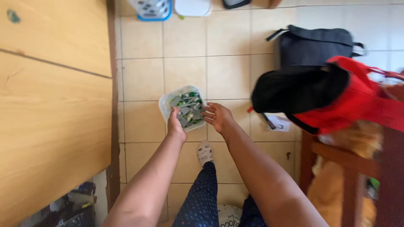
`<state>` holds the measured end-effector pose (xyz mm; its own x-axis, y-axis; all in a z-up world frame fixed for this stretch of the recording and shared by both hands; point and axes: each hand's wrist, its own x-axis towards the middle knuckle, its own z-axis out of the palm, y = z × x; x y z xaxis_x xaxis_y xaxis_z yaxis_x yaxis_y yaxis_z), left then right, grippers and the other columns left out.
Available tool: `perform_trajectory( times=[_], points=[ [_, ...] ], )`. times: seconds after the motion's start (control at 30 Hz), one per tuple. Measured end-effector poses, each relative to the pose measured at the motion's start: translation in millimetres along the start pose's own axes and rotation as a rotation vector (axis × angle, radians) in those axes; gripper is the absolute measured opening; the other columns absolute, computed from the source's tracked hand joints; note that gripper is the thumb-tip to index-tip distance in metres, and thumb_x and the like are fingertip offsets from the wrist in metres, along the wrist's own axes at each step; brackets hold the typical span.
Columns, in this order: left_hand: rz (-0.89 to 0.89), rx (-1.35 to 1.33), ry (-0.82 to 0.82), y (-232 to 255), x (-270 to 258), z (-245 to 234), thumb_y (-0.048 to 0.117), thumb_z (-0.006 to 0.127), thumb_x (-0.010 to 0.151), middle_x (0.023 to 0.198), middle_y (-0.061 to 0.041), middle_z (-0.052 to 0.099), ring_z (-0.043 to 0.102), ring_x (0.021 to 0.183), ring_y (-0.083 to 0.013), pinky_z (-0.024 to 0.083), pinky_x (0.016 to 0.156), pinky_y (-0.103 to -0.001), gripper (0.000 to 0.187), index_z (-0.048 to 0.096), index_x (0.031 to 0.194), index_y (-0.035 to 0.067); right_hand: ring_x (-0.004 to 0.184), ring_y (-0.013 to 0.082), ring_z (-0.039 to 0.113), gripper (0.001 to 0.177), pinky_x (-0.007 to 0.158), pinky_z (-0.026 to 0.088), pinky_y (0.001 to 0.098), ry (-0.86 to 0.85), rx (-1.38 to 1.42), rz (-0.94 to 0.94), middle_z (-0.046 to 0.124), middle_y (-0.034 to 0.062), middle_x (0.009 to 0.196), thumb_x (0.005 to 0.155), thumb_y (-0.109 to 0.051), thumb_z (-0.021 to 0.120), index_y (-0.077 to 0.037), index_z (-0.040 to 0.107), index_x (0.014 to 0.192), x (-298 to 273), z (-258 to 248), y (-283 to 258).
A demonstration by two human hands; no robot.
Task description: Search for specific lego pieces in a cluttered drawer and assemble them on a small baseplate.
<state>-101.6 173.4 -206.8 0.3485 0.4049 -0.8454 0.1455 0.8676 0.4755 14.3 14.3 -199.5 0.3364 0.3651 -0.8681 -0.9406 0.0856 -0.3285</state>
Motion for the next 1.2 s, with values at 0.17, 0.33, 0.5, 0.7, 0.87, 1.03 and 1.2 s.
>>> perform_trajectory(
  times=[0.17, 0.33, 0.5, 0.7, 0.87, 1.03, 1.2],
  points=[
    [-0.012, 0.169, -0.045, -9.9, -60.0, 69.8, 0.044, 0.06, 0.095, 0.135, -0.005, 0.065, 0.059, 0.124, -0.0228, 0.045, 0.106, -0.044, 0.052, 0.061, 0.138, 0.015, 0.114, 0.0319, 0.066, 0.036, 0.097, 0.052, 0.047, -0.025, -0.016, -0.152, 0.069, 0.012, 0.125, 0.098, -0.026, 0.054, -0.007, 0.061, 0.128, -97.3, -3.5, -68.7],
    [0.15, 0.452, -0.21, -49.7, -132.1, 154.3, 0.037, 0.068, 0.107, 0.104, -0.006, 0.051, 0.042, 0.097, -0.0254, 0.032, 0.083, -0.043, 0.044, 0.062, 0.136, 0.004, 0.107, 0.0294, 0.068, 0.03, 0.088, 0.055, 0.0455, -0.02, -0.01, -0.294, 0.071, 0.0128, 0.119, 0.099, -0.026, 0.053, -0.007, 0.062, 0.119, -209.7, -42.8, -124.1],
    [0.413, 0.54, -0.6, -114.2, -281.7, 254.2, 0.022, 0.061, 0.099, 0.108, -0.005, 0.07, 0.064, 0.096, -0.0151, 0.054, 0.079, -0.028, 0.025, 0.07, 0.118, 0.01, 0.09, 0.0217, 0.069, 0.019, 0.074, 0.056, 0.04, 0.01, -0.027, -0.491, 0.072, 0.0059, 0.101, 0.097, -0.018, 0.055, -0.011, 0.067, 0.11, -325.7, -124.9, -158.7],
    [0.871, 0.987, -0.722, -231.3, -445.1, 330.4, 0.018, 0.067, 0.091, 0.102, -0.007, 0.075, 0.072, 0.094, -0.017, 0.057, 0.086, -0.031, 0.021, 0.069, 0.109, 0.008, 0.075, 0.0153, 0.069, 0.012, 0.066, 0.059, 0.0333, 0.11, -0.013, -0.77, 0.071, 0.0035, 0.088, 0.097, -0.012, 0.06, -0.009, 0.067, 0.106, -453.3, -298.8, -167.7],
    [1.214, 1.191, -1.088, -343.3, -528.2, 346.3, 0.013, 0.068, 0.085, 0.103, -0.013, 0.071, 0.069, 0.098, -0.0277, 0.056, 0.088, -0.04, 0.019, 0.072, 0.103, 0.008, 0.075, 0.0134, 0.068, 0.012, 0.061, 0.052, 0.0315, 0.345, -0.001, -0.8, 0.074, 0.003, 0.093, 0.095, -0.016, 0.061, -0.011, 0.067, 0.104, -530.5, -465.4, -133.5],
    [1.287, 1.517, -1.292, -443.3, -561.4, 353.0, 0.023, 0.07, 0.084, 0.107, -0.016, 0.069, 0.065, 0.106, -0.0356, 0.052, 0.096, -0.046, 0.023, 0.073, 0.103, 0.01, 0.073, 0.0164, 0.064, 0.015, 0.06, 0.047, 0.0347, 0.528, 0.117, -0.744, 0.074, 0.0072, 0.096, 0.096, -0.022, 0.058, -0.01, 0.067, 0.102, -561.8, -594.6, -60.8],
    [1.39, 2.188, -1.354, -495.3, -596.7, 348.5, 0.029, 0.072, 0.078, 0.164, -0.013, 0.029, 0.03, 0.149, -0.0326, 0.03, 0.113, -0.059, 0.048, 0.064, 0.122, 0.013, 0.09, 0.0221, 0.068, 0.026, 0.076, 0.057, 0.0415, 0.744, 0.045, -0.673, 0.076, 0.0053, 0.103, 0.091, -0.025, 0.062, -0.009, 0.069, 0.11, -580.2, -667.1, 4.9]
  ],
)
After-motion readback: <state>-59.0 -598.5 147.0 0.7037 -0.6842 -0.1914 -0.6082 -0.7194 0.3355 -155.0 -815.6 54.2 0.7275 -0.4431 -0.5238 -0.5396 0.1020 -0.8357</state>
